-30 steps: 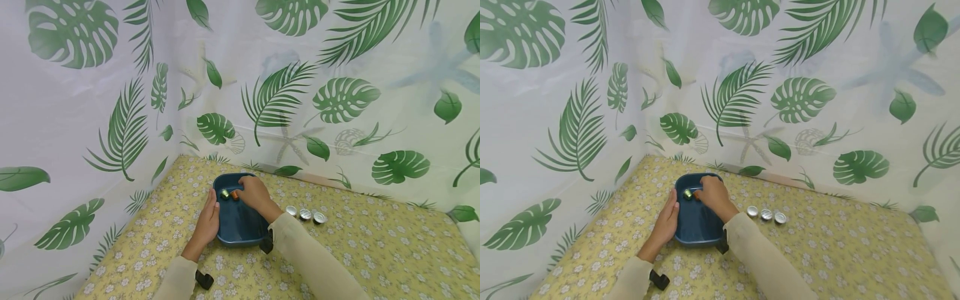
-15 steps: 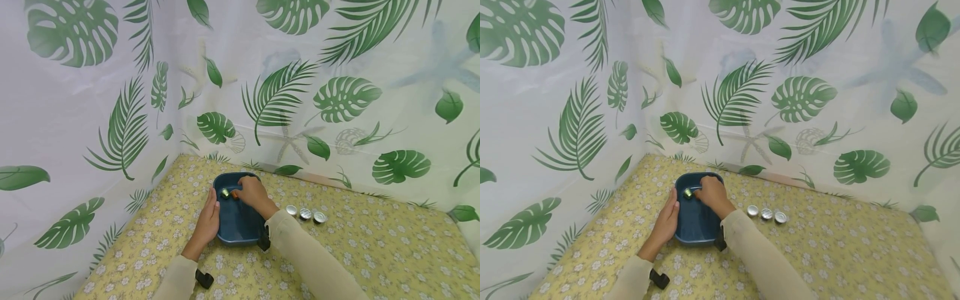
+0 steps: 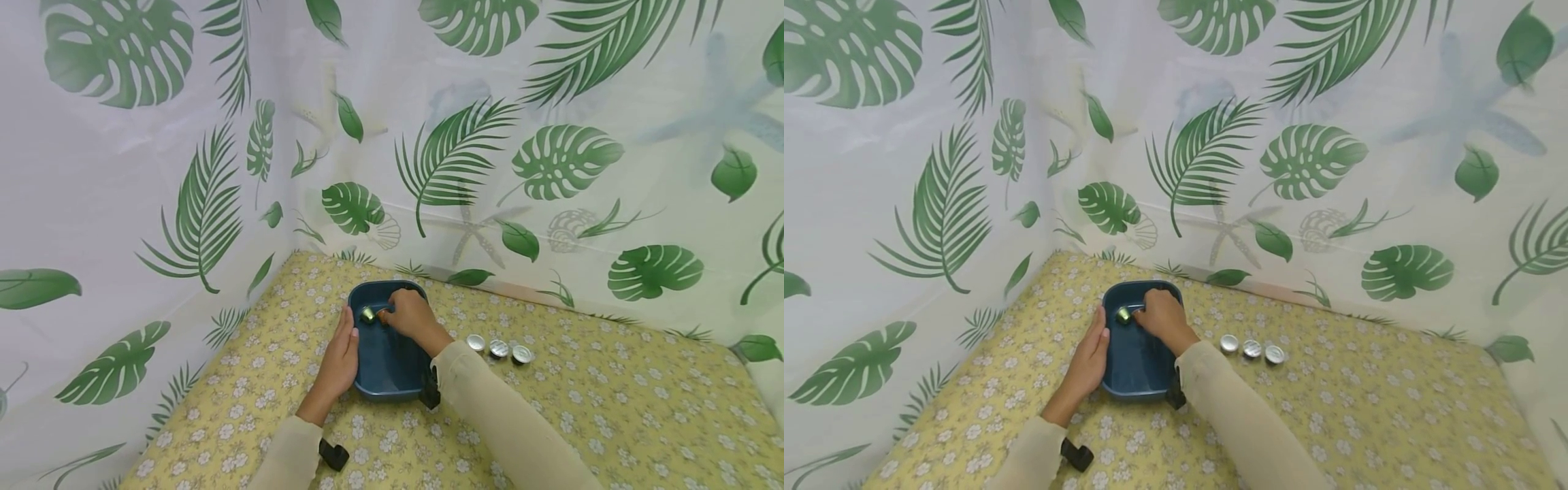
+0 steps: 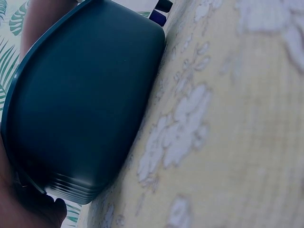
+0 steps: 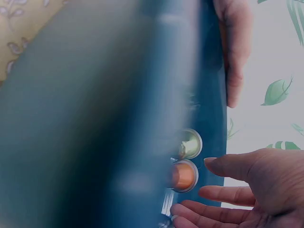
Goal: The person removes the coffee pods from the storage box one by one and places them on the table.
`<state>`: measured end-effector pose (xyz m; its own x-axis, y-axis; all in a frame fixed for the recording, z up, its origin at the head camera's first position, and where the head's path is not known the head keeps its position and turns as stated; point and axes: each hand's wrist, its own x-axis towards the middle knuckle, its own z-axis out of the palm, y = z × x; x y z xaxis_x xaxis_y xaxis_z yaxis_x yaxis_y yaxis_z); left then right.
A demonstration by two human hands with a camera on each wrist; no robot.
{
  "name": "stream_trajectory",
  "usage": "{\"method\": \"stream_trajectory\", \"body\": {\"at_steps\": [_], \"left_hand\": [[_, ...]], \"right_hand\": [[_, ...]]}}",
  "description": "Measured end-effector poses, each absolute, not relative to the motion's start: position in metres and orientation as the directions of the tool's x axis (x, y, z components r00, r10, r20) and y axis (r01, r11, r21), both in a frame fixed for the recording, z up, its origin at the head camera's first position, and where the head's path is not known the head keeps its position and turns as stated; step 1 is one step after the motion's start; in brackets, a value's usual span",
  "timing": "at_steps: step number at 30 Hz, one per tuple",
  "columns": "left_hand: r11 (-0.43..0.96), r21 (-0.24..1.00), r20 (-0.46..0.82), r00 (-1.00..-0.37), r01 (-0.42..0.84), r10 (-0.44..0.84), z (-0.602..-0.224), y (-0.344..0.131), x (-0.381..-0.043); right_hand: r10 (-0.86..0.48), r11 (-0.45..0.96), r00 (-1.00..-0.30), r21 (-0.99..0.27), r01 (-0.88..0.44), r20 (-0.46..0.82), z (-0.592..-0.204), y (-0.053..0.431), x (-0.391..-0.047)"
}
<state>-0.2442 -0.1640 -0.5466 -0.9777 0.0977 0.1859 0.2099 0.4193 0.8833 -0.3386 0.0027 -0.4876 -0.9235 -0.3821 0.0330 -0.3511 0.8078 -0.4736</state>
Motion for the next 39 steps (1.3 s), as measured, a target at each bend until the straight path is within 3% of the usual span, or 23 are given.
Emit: {"method": "stream_trajectory", "body": {"at_steps": [14,39], "left_hand": [[0.436,0.878,0.178,-0.98,0.2,0.092,-0.546,-0.164,-0.244],[0.412,0.886,0.189,-0.977,0.212,0.095,-0.547,-0.165,-0.246]], "right_hand": [[-0.376,0.84,-0.926,-0.413,-0.351,0.02,-0.473,-0.007,-0.343],[-0.348,0.846,-0.936,-0.45,-0.287,-0.056,-0.488,-0.015,-0.357]]}}
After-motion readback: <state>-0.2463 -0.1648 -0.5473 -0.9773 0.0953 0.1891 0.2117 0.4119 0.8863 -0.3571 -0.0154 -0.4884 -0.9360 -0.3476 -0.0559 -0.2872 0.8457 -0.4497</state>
